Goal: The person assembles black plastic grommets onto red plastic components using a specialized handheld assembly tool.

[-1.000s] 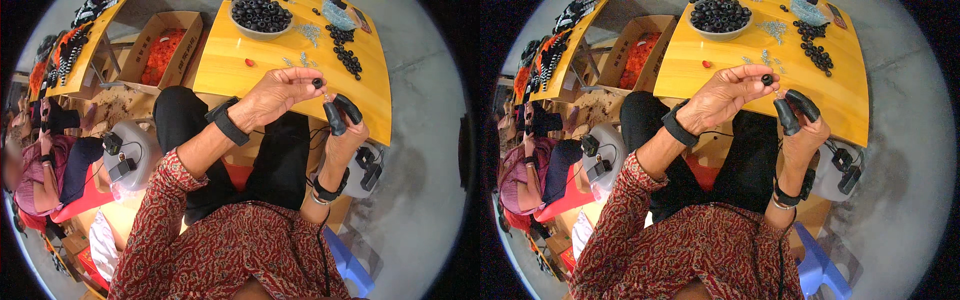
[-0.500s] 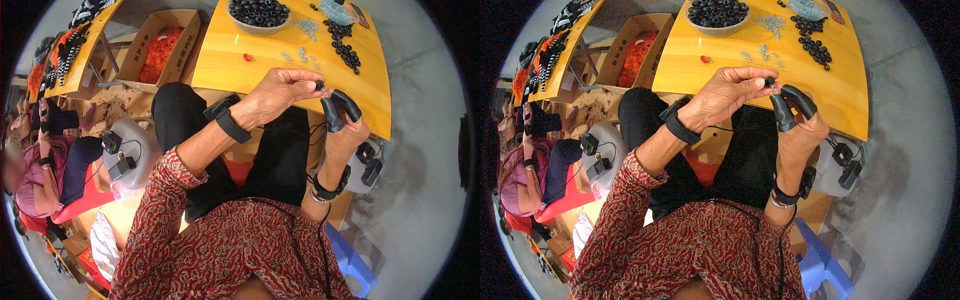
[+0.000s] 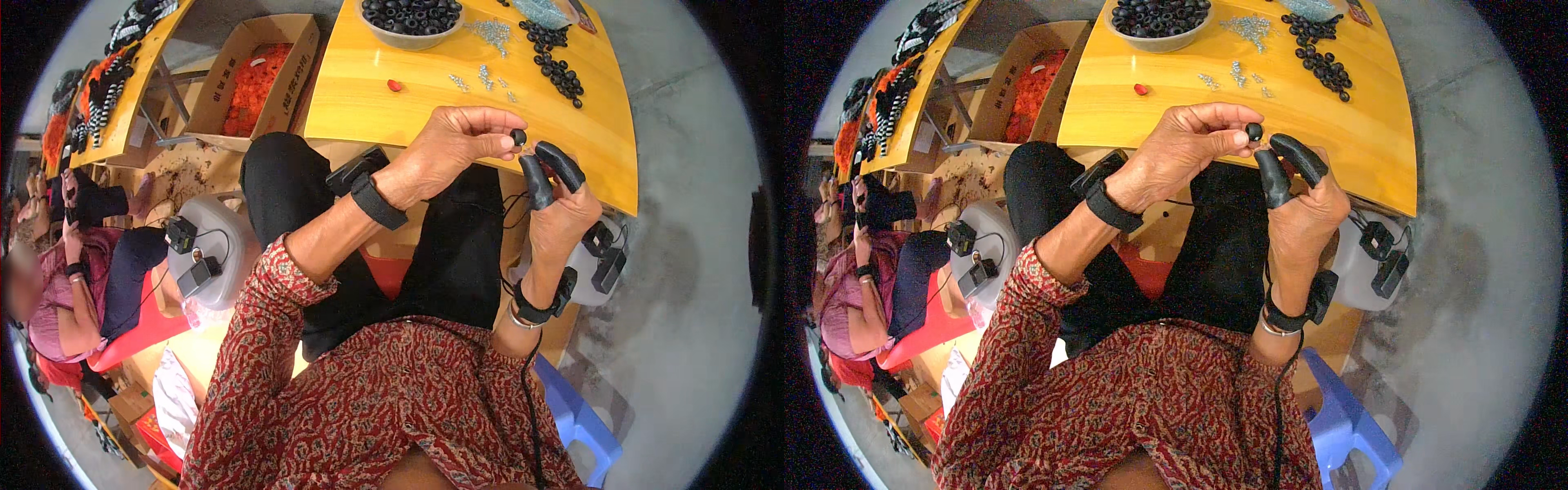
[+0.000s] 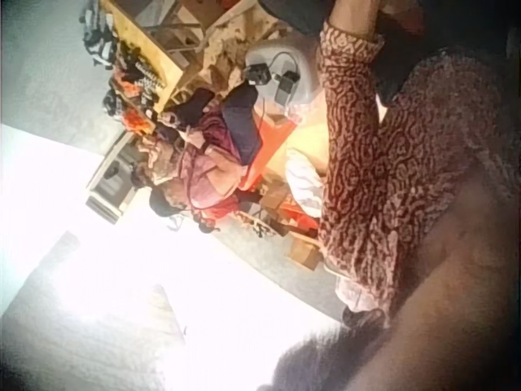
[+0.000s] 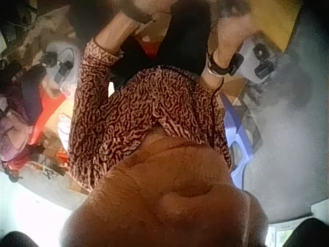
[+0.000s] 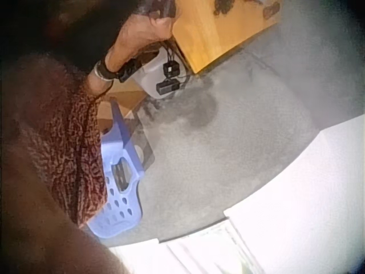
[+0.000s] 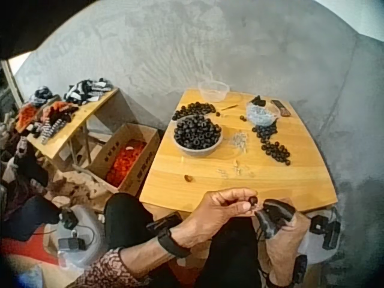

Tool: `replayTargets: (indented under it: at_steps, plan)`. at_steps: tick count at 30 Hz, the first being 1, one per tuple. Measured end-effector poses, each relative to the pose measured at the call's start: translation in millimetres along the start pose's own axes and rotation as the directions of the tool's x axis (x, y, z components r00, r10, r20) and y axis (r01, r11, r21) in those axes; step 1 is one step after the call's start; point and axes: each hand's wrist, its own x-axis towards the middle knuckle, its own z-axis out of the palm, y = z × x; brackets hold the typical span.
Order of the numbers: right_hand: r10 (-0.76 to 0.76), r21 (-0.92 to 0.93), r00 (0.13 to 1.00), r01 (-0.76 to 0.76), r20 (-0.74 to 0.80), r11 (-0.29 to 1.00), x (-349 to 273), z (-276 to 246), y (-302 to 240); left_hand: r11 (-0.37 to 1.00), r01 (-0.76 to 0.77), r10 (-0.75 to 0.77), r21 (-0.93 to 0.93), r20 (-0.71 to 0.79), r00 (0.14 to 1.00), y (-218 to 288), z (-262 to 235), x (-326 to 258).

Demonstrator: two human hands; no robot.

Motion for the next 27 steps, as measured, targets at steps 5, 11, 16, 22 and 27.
replayTargets:
  at_steps: [5, 11, 16, 22, 27]
  plan:
    - [0.005, -0.036, 1.000, -0.005, 0.002, 0.999, -2, -2, 2, 1.000, 0.019, -0.018, -0.010, 0.019, 1.000, -4, 2, -1]
    - [-0.007, -0.005, 1.000, 0.007, 0.023, 1.000, -1, -2, -4, 0.997, 0.048, -0.049, 0.068, 0.011, 0.999, -3, 1, -3]
    - [-0.063, -0.075, 0.997, 0.067, 0.055, 0.995, 1, -4, -5, 0.991, 0.116, -0.115, -0.068, 0.019, 0.993, 0, 4, -5]
    - [-0.025, -0.051, 0.980, 0.035, 0.198, 0.998, 7, -8, 4, 0.965, 0.239, -0.234, -0.110, 0.054, 0.971, 0, -4, -3]
    - [0.096, 0.150, 0.975, -0.127, 0.200, 0.980, 8, -7, 26, 0.922, 0.334, -0.328, -0.194, 0.065, 0.942, 5, 2, -3]
